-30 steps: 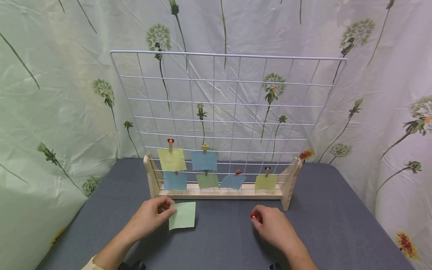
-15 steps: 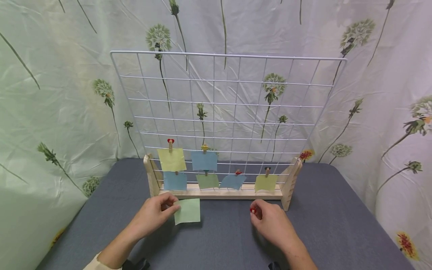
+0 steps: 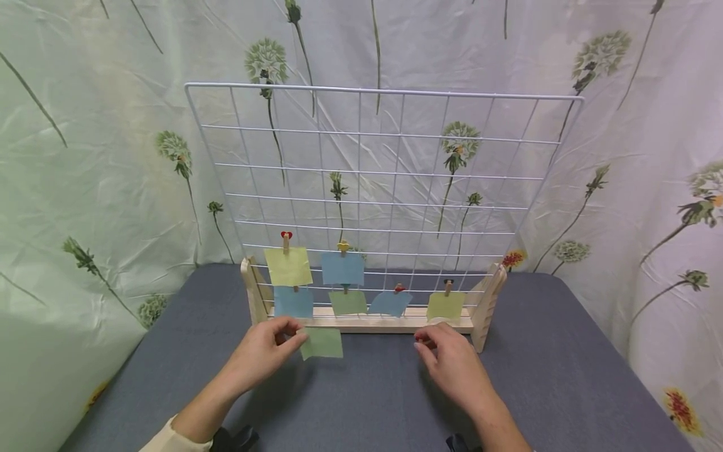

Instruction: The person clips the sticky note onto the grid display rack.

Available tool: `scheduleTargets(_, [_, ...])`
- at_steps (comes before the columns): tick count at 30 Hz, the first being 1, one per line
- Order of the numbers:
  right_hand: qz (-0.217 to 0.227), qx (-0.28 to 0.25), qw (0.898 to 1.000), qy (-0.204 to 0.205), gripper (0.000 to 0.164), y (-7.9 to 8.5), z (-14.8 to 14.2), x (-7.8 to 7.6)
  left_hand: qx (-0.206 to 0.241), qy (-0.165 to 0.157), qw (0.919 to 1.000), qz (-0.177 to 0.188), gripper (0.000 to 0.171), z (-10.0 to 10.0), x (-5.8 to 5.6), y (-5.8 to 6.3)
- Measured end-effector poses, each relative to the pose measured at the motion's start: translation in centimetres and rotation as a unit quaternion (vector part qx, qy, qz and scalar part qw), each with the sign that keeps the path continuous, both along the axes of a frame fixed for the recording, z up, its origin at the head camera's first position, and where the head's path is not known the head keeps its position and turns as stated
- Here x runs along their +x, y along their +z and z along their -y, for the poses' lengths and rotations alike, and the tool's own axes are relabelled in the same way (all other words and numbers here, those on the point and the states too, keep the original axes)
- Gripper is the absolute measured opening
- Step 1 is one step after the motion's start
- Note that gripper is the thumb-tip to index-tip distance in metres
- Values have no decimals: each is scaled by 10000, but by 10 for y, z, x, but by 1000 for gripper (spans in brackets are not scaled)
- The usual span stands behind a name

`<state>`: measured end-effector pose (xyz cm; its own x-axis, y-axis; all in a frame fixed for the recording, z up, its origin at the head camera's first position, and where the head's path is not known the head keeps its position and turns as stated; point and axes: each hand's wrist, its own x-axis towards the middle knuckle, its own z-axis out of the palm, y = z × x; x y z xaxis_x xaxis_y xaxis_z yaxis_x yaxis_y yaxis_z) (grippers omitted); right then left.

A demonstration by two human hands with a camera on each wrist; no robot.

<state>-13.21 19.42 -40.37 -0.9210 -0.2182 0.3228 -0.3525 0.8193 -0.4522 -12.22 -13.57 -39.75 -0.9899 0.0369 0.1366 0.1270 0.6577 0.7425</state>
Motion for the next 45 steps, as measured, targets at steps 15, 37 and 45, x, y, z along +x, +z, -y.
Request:
scheduleTargets(15, [-835,-373,9958,90,18,19,15,-8,435,-324,9975,-446,5,-26,-8,13])
scheduleTargets(37, [-1574,-512,9860,189,18,43,21,-12,348,-251,9936,-1045,7,-45,-15,24])
scheduleTargets(45, [-1743,-612,9827,133,19,48,21,-12,164,-261,9925,-1185,7,-51,-18,27])
